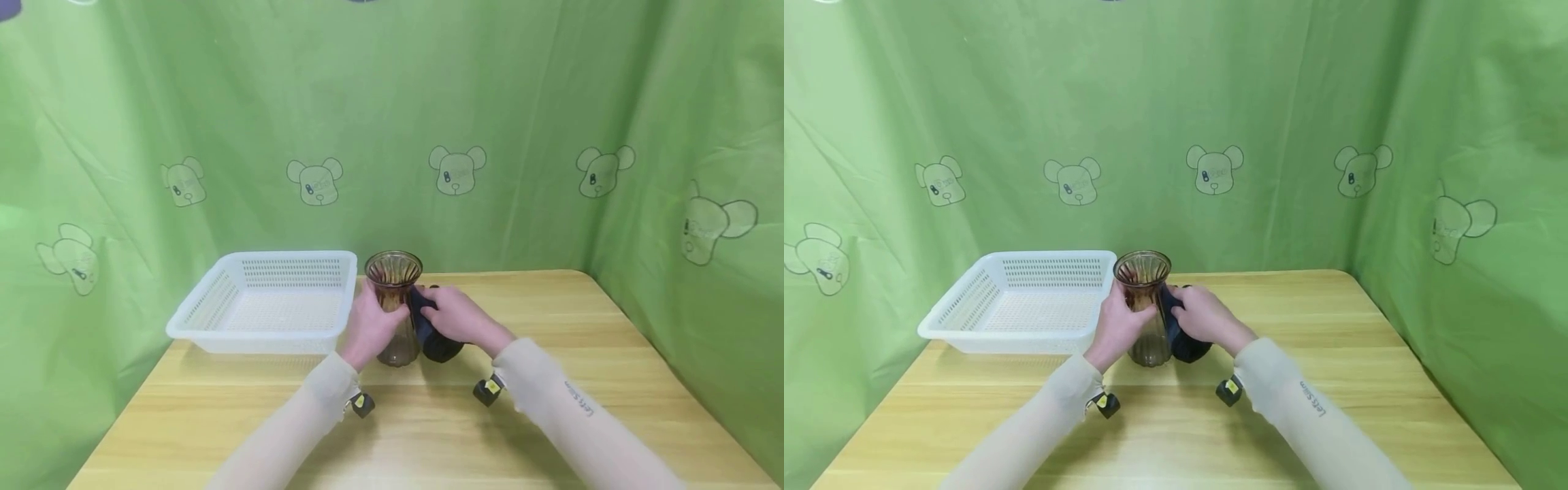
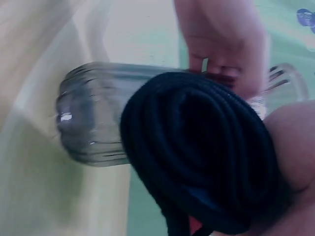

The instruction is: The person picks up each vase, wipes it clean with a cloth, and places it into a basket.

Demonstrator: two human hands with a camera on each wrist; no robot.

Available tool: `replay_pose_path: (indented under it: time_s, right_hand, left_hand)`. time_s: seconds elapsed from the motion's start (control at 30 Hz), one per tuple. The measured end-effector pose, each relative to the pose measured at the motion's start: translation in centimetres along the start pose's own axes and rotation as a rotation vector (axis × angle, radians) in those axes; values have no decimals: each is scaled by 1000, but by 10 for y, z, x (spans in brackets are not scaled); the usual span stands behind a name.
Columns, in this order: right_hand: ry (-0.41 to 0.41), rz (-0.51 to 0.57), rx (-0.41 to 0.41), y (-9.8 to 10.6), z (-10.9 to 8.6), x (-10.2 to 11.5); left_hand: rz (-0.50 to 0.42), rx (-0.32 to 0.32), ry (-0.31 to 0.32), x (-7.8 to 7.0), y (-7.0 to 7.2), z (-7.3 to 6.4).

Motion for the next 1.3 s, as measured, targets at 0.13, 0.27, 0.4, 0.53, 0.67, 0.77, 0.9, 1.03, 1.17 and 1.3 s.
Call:
replay_pose_path:
  time_s: [0.13,0.27,0.4,0.53,0.67,0.77,0.9,1.03,1.17,1.3]
  right_hand:
    - [-25,-31,56,-17,5,-12]
    - [-59,-29,127,-34,9,-23]
    - [-80,-15,143,-40,9,-28]
    - [-73,-3,105,-34,8,-27]
    - [-39,7,54,-21,5,-19]
    - [-26,22,6,-7,2,-9]
    - [-28,43,-51,12,-4,4]
    - [-25,23,-67,19,-6,9]
    - [-19,-41,-46,8,-1,5]
    - [-19,-98,-3,-12,6,-3]
  left_hand:
    - [-13,-6,12,-1,-1,-1]
    - [-30,-23,21,1,-3,0]
    - [-21,-48,40,3,-5,0]
    - [-29,-69,9,4,-6,1]
    - [-24,-92,-31,6,-6,2]
    - [7,-104,-51,6,-4,2]
    - [43,-89,-59,5,-3,3]
    - [32,-51,-55,2,-4,2]
    - [45,-22,-33,-2,-4,0]
    - [43,-21,-7,-4,-2,-1]
Point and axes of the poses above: each hand's wrist, its own z-axis towards the middle knuckle, its own y-axis out of the back of the hand, x = y × z, the point moved 1 cm from there along z, towards the middle knuckle, and after that the axes turned 12 degrees about x, right-handed, at the moved point
